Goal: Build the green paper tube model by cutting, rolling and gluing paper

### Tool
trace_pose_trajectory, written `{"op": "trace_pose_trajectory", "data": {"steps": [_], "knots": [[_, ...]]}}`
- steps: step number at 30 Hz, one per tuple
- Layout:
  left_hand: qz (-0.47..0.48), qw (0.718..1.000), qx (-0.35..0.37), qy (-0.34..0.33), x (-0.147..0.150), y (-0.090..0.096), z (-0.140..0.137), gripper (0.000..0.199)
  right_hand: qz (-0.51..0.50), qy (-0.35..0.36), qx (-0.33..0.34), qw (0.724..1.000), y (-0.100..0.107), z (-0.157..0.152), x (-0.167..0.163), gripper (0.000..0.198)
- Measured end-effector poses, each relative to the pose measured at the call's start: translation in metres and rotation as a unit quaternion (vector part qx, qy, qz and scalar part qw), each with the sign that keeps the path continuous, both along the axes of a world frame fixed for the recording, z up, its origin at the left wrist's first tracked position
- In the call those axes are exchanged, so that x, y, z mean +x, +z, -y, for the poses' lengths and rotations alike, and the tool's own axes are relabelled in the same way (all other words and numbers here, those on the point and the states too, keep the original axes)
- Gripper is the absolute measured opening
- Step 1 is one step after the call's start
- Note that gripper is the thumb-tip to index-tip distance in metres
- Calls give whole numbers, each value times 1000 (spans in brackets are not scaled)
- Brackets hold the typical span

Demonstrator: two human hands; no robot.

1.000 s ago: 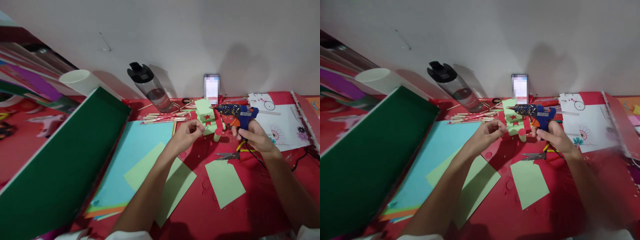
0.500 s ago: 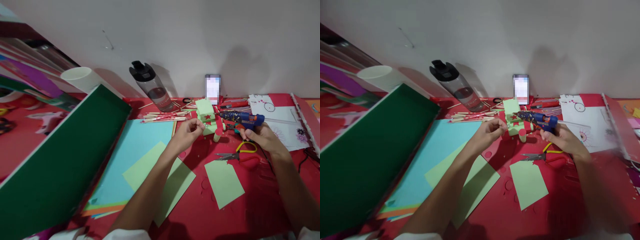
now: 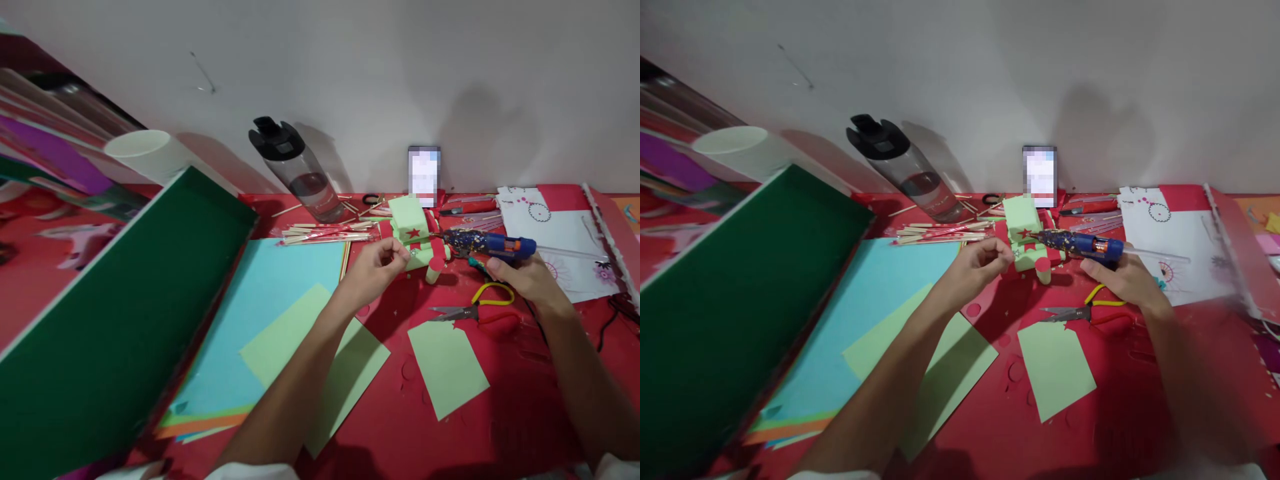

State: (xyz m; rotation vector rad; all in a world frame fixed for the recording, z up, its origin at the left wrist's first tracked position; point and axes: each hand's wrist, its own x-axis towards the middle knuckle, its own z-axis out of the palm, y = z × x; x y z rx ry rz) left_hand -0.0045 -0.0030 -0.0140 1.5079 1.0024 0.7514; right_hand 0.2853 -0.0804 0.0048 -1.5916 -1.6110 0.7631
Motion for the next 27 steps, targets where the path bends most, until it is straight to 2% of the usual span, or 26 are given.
{"op": "trace_pose_trajectory", "data": {"steps": [4, 10, 16, 22, 27], "knots": [[-2, 1000, -3, 1, 1, 0, 1, 11, 56, 14, 20, 998, 5, 1, -11, 41], [-13, 1000, -3, -1, 3, 4, 3, 12, 68, 57, 34, 995, 13, -1, -23, 32], [-45, 999, -1, -6, 4, 7, 7, 12, 121, 104, 136, 978, 13, 0, -26, 35], [-50, 999, -1, -9, 3, 11, 9, 15, 164, 142, 146, 965, 9, 1, -27, 26], [-42, 999, 0, -18, 3, 12, 9, 16, 174, 148, 170, 959, 12, 0, -30, 29]]}}
